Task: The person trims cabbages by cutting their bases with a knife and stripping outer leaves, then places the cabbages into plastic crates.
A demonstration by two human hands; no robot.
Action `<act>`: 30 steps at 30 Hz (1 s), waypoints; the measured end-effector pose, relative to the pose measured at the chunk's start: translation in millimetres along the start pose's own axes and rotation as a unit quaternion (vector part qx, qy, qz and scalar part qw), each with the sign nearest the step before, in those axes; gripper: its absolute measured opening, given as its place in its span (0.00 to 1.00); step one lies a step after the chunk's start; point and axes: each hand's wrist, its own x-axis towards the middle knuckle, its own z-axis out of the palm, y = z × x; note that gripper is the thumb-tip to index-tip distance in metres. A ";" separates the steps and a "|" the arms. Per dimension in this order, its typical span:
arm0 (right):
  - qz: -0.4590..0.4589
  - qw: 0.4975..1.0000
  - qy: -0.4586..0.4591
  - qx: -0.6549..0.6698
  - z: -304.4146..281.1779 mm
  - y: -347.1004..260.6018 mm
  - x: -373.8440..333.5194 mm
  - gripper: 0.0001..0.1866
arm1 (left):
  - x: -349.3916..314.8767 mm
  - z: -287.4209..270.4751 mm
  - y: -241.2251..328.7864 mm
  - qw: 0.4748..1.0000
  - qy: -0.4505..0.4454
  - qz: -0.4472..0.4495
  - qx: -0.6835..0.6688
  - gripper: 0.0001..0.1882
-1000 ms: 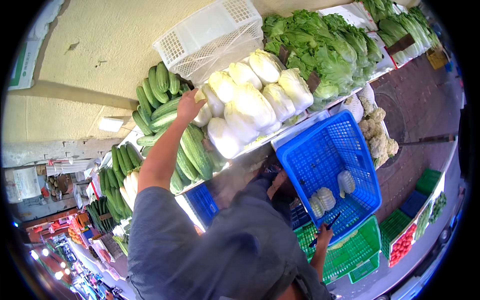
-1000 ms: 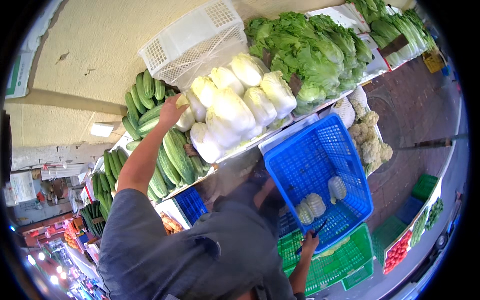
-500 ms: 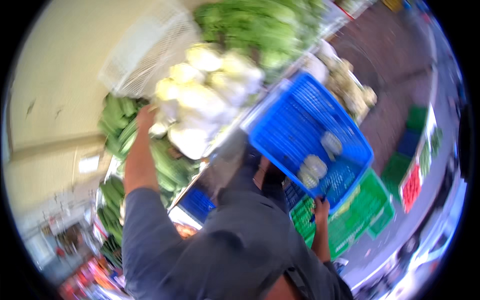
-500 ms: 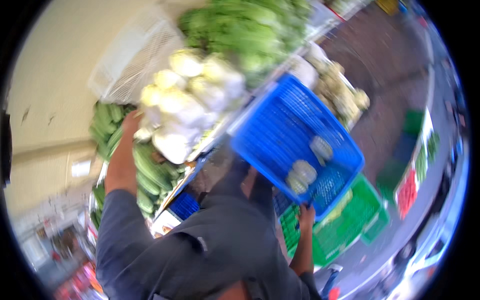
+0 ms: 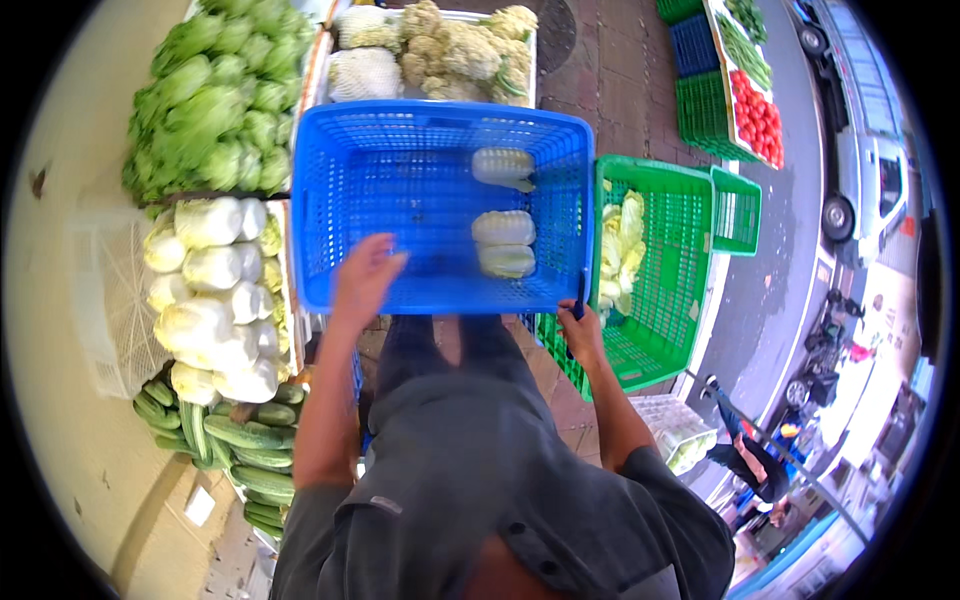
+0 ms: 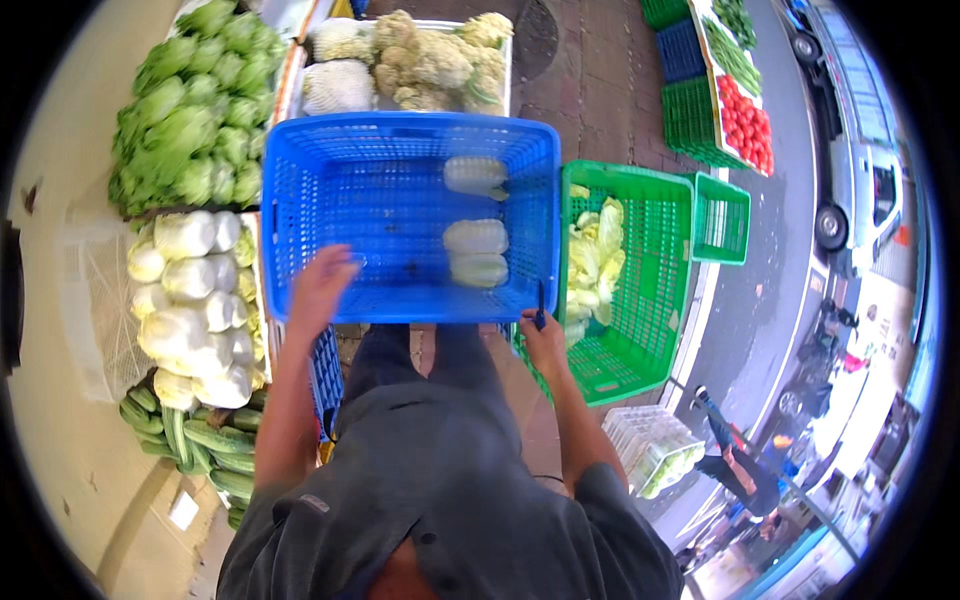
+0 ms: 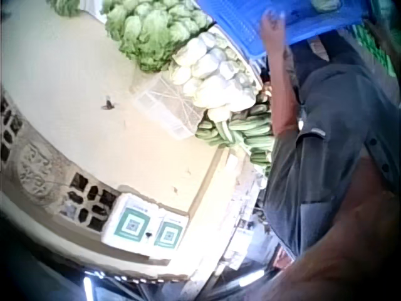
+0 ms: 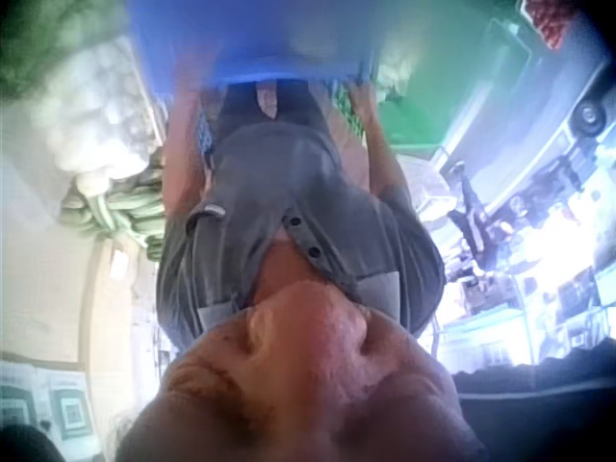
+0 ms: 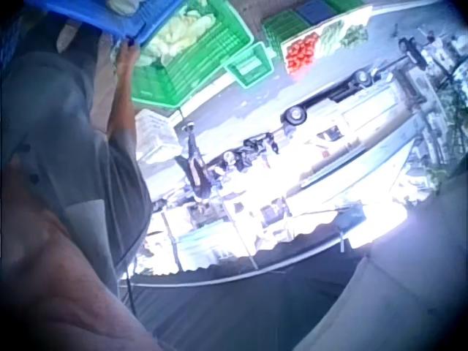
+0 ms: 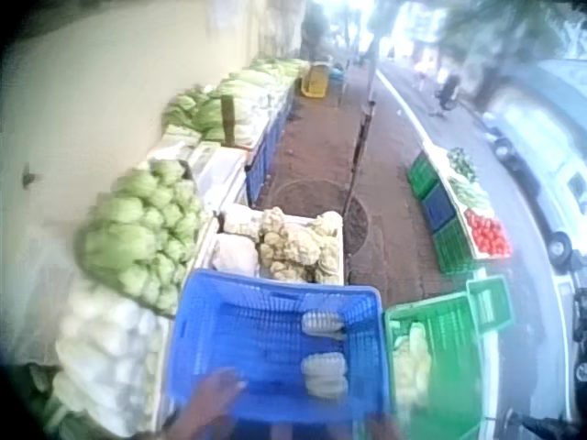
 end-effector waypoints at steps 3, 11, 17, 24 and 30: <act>0.009 1.000 0.016 0.020 -30.5 23.1 -6.4 0.12 | 67.0 127.2 -56.7 0.983 -0.121 0.023 0.136 0.30; 0.096 0.982 0.130 0.100 -95.7 77.0 -60.1 0.13 | 172.6 284.6 -100.2 0.854 -0.294 0.007 0.430 0.46; 0.163 0.963 0.151 0.153 -91.8 120.9 -66.8 0.15 | 216.5 318.3 -156.1 0.789 -0.374 -0.022 0.488 0.62; 0.176 0.965 0.134 0.139 -81.2 115.2 -53.8 0.14 | 228.2 306.7 -184.2 0.804 -0.352 -0.005 0.478 0.61; 0.138 0.969 0.133 0.155 -80.9 75.4 -33.9 0.12 | 213.7 245.5 -87.3 0.876 -0.269 -0.019 0.400 0.55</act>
